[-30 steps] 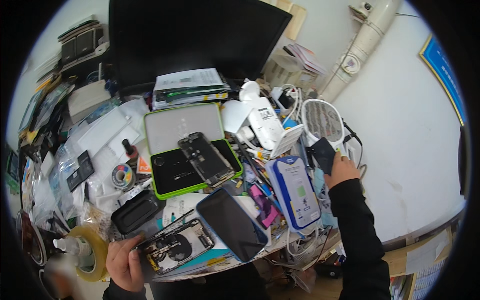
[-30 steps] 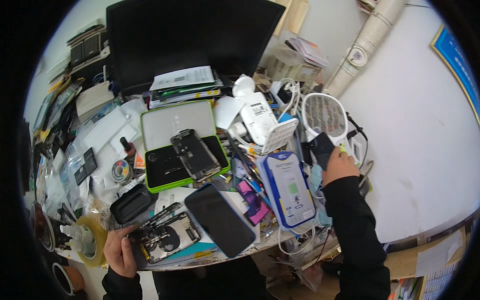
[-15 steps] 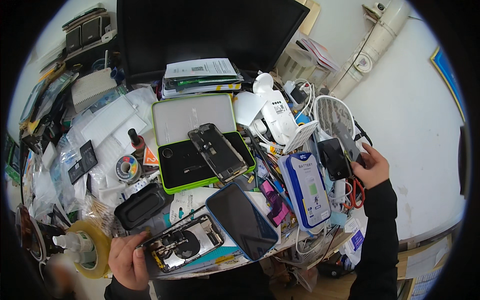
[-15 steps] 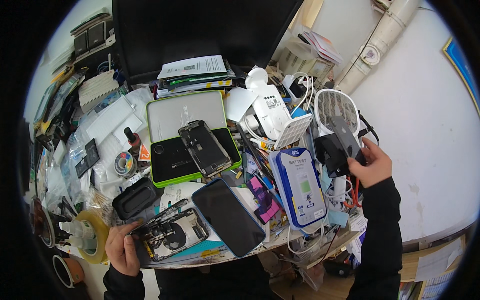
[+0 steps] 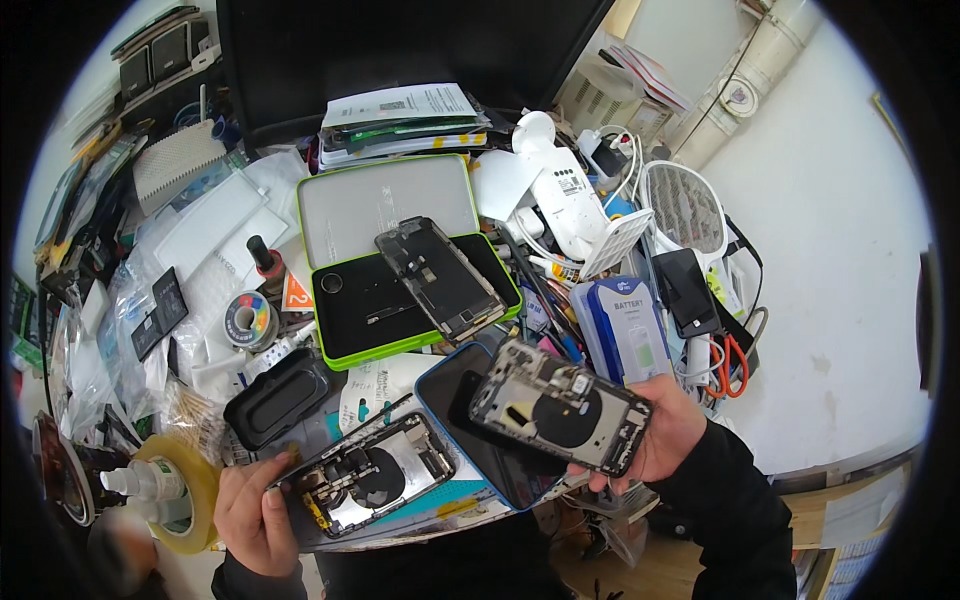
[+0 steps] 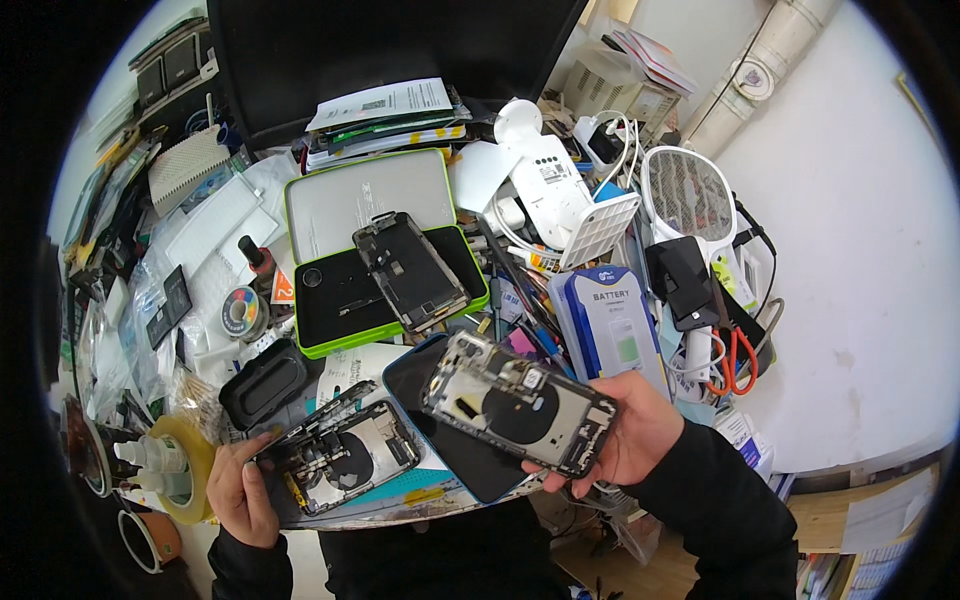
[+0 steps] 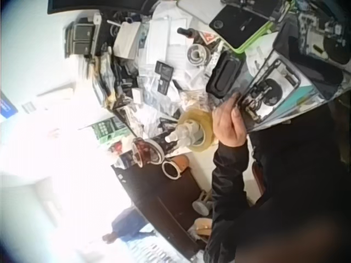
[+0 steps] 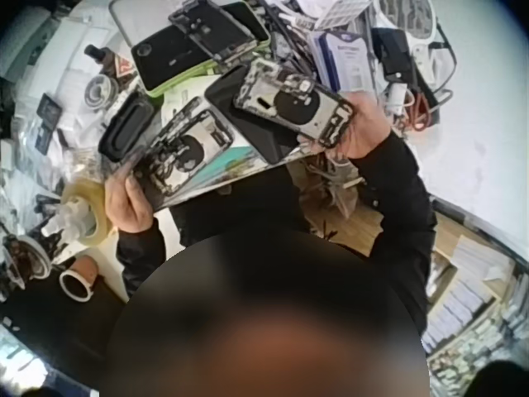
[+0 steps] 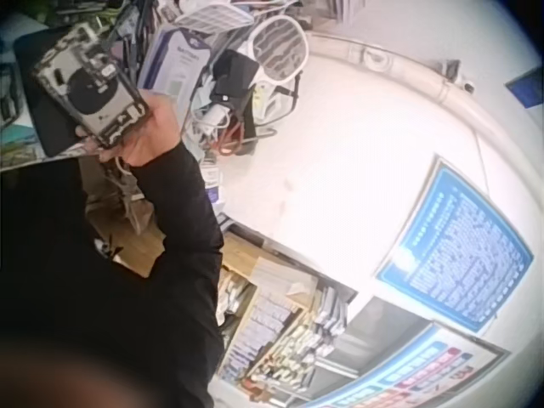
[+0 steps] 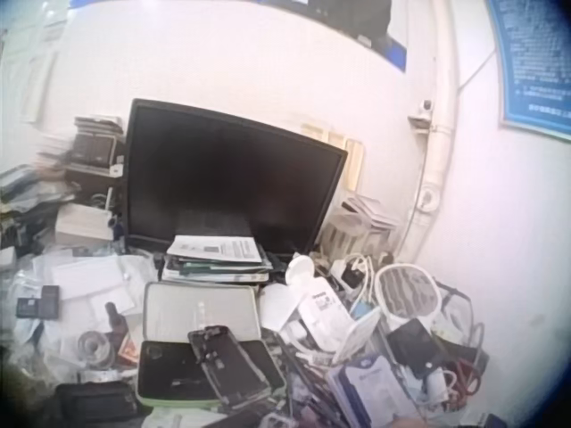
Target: The person disassembles a smartphone, removes the battery, and compares internal components with another phone. They handle the battery, motherboard, and casing while working at a cluttered repair bench.
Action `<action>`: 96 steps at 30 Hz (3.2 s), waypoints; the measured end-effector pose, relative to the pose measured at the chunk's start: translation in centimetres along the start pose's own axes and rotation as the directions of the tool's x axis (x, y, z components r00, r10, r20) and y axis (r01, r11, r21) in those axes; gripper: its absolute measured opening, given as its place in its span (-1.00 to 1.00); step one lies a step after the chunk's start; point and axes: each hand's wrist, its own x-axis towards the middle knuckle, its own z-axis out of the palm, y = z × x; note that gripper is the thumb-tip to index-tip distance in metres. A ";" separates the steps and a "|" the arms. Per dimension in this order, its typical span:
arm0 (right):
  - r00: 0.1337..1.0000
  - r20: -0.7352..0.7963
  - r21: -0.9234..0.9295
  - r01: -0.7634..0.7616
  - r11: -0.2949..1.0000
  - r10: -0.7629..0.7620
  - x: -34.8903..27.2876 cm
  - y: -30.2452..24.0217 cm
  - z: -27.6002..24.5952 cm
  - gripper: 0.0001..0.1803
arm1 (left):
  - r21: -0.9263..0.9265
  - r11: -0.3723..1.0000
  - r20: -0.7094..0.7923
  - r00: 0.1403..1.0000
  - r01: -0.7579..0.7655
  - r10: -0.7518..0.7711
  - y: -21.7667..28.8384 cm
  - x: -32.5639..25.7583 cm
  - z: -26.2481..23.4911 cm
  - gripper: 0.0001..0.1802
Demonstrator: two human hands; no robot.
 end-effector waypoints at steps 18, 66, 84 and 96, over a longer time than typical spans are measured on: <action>0.830 -0.302 -0.854 -0.016 0.520 -0.469 1.2 2.0 3.2 -0.12 | 0.029 0.993 0.036 0.993 0.115 -0.116 0.7 -0.1 0.4 -0.48; 0.686 0.219 -0.975 0.181 -0.129 -0.694 7.0 3.1 4.6 -0.77 | 0.041 0.998 0.077 0.996 -0.043 0.039 1.0 1.3 0.2 -0.50; 0.626 0.236 -0.968 0.080 -0.240 -0.743 8.1 4.3 5.2 -0.88 | 0.026 0.993 0.068 0.992 -0.113 0.111 0.7 1.2 0.2 -0.53; 0.592 0.348 -0.930 0.119 -0.347 -0.727 7.4 4.6 4.6 -0.85 | 0.060 0.993 0.096 0.990 -0.106 0.100 0.8 1.4 0.1 -0.52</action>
